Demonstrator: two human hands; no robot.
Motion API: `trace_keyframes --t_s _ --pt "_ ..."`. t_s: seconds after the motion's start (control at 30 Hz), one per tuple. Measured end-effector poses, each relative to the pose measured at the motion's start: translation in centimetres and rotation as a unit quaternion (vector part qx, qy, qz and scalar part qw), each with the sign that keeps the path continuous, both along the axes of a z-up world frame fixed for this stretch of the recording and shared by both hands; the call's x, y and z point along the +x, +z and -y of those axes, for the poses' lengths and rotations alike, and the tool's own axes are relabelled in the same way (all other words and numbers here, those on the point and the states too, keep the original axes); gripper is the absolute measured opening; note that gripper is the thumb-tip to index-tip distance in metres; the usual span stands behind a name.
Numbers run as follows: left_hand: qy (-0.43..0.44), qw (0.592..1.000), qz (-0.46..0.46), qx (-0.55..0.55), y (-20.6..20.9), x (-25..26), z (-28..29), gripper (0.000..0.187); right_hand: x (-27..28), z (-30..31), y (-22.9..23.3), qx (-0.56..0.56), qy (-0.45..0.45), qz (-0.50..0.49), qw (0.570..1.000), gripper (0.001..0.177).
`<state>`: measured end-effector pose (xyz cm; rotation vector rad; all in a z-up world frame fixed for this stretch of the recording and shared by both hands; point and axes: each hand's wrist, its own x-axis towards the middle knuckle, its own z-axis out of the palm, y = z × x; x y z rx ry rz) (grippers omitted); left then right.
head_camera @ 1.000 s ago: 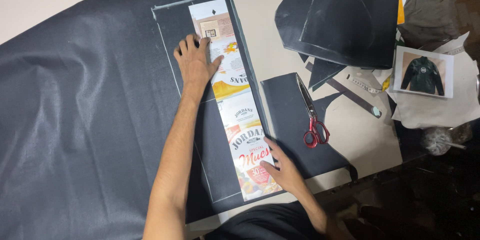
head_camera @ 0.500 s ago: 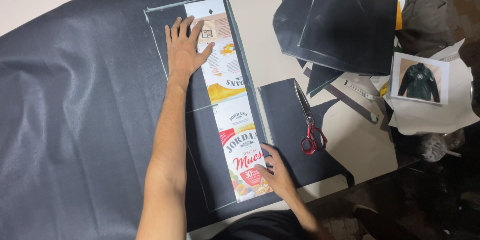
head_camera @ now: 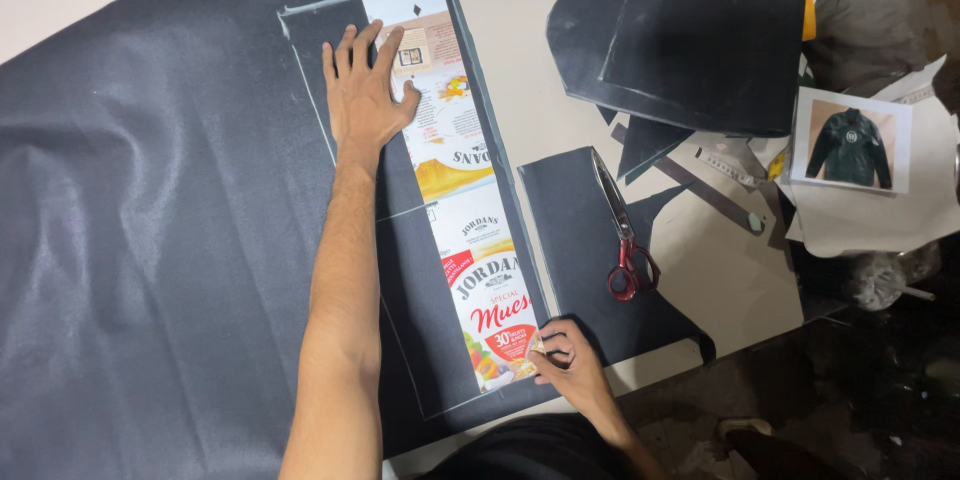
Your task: The person cuts a large piece of dark fabric using shears, following chalk lines and a cereal box template placed on the fabric. The person repeatedly repositions the fabric and template, then cuts along the marked outlines to produce separate fabric pieces.
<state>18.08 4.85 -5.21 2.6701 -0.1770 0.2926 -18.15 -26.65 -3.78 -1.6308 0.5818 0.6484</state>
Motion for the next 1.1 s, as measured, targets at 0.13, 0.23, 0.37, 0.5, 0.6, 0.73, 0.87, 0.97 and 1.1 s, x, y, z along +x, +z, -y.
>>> trace_keyframes --t_s 0.13,0.23,0.37,0.5,0.6,0.73,0.87,0.97,1.1 --pt "-0.003 1.0 0.001 -0.002 -0.3 0.1 0.0 0.074 -0.6 0.7 -0.7 0.002 -0.031 0.032 0.999 0.03" --pt "-0.005 1.0 0.007 -0.003 -0.6 0.2 -0.1 0.073 -0.7 0.8 -0.7 -0.006 -0.037 0.036 0.999 0.027" --pt "-0.007 1.0 0.012 -0.001 -1.0 0.2 -0.2 0.073 -0.8 0.6 -0.1 -0.054 -0.034 0.019 0.998 0.027" --pt "-0.007 1.0 0.011 0.001 -1.1 0.2 -0.2 0.074 -0.4 0.0 0.7 -0.111 -0.036 0.021 0.993 0.024" --pt "-0.006 1.0 0.01 0.007 -1.1 0.3 -0.1 0.075 0.2 -0.6 2.1 -0.14 -0.017 0.018 0.99 0.024" --pt "-0.005 1.0 0.006 0.014 -1.1 0.4 -0.1 0.075 2.4 -1.1 5.2 -0.265 0.147 0.042 0.952 0.027" --pt "-0.005 1.0 0.009 0.023 -1.1 0.3 0.0 0.075 6.7 -2.1 7.1 -0.323 0.172 0.16 0.917 0.02" --pt "-0.006 0.999 0.014 0.028 -1.1 0.3 0.0 0.075 10.6 -4.1 6.6 -0.274 0.118 0.25 0.921 0.029" --pt "-0.007 1.0 0.016 0.026 -1.0 0.3 0.0 0.075 15.3 -5.8 5.1 -0.273 0.12 0.351 0.888 0.036"
